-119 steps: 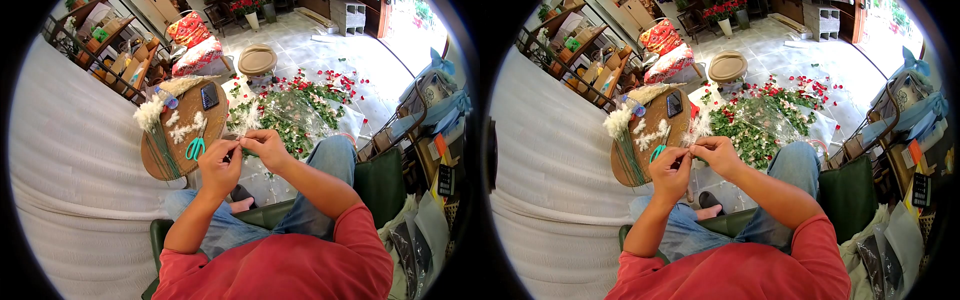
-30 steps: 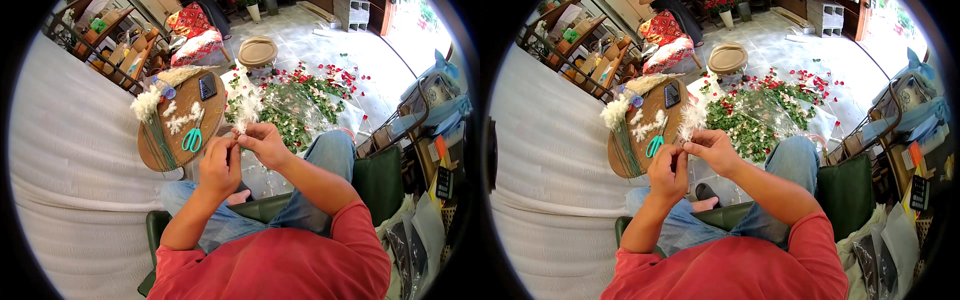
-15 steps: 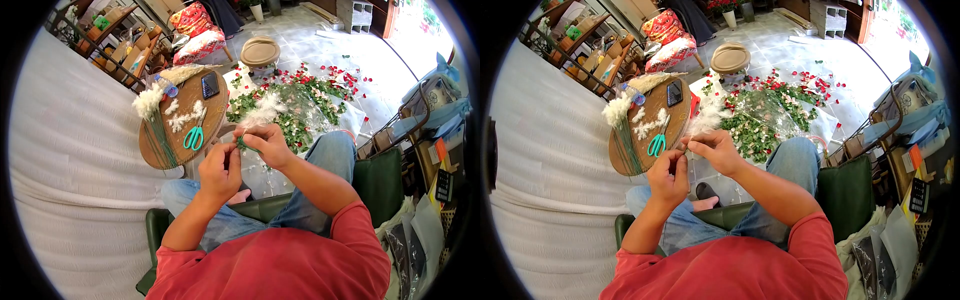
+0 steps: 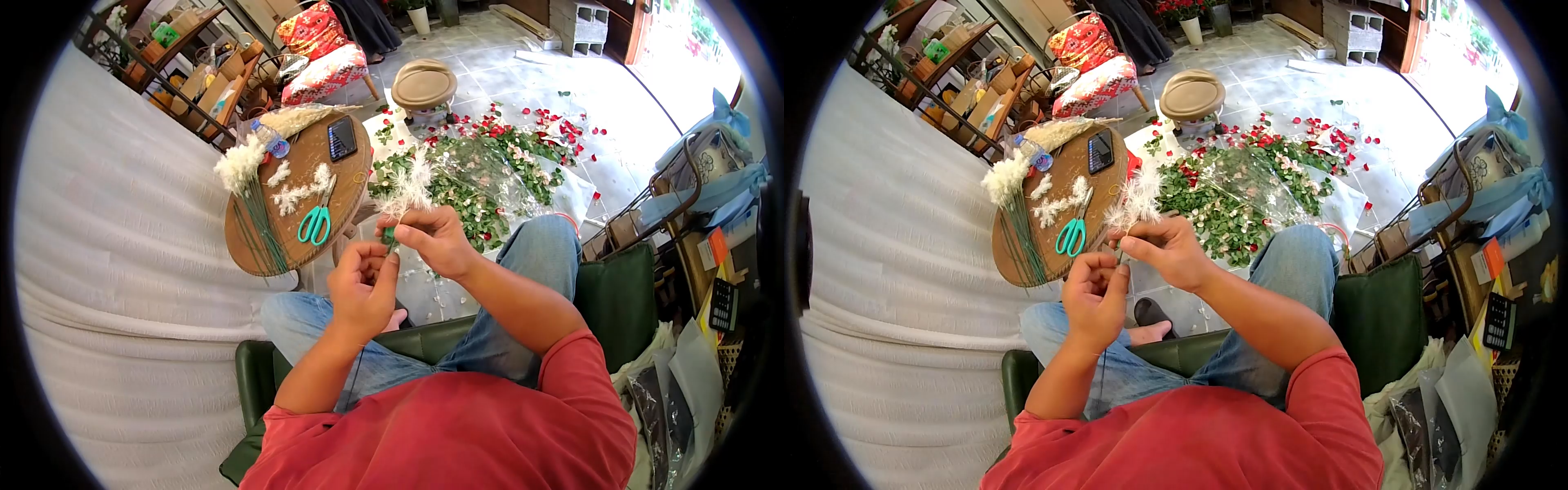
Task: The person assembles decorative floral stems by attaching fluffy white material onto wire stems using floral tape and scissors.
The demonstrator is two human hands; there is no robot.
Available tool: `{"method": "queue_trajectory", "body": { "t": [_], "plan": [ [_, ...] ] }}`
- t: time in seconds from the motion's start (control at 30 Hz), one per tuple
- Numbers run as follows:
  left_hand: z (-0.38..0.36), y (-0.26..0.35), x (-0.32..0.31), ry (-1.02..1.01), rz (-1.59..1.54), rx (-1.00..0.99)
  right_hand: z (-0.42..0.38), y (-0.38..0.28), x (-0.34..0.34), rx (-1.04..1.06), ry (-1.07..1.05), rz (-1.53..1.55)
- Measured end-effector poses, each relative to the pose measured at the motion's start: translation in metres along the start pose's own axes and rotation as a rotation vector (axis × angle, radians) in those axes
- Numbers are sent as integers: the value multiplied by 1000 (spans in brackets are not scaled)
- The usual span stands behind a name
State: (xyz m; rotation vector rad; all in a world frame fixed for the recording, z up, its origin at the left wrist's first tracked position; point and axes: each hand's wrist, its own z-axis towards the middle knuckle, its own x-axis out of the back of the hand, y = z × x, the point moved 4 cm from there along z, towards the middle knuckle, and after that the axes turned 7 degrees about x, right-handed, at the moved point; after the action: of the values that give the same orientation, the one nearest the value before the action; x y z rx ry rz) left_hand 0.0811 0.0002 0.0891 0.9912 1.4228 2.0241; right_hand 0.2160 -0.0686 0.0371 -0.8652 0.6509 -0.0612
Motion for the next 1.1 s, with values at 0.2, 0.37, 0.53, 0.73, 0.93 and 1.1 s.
{"method": "queue_trajectory", "body": {
  "t": [0.2,0.37,0.53,0.73,0.93,1.1],
  "plan": [
    [-6,-3,4,83,-20,-79,-5,0,-7,12,-77,92],
    [-8,-1,1,49,-91,25,-3,-3,-9,52,-88,40],
    [-8,0,-2,-61,-249,151,-2,-4,-8,82,-145,-63],
    [-6,-3,-8,-161,-484,327,-4,9,-7,-47,-92,60],
    [-9,-12,-1,99,24,-156,-3,6,-10,1,-70,29],
    [-11,-17,-3,-49,-187,7,-4,14,-20,-11,-124,169]
  ]
}}
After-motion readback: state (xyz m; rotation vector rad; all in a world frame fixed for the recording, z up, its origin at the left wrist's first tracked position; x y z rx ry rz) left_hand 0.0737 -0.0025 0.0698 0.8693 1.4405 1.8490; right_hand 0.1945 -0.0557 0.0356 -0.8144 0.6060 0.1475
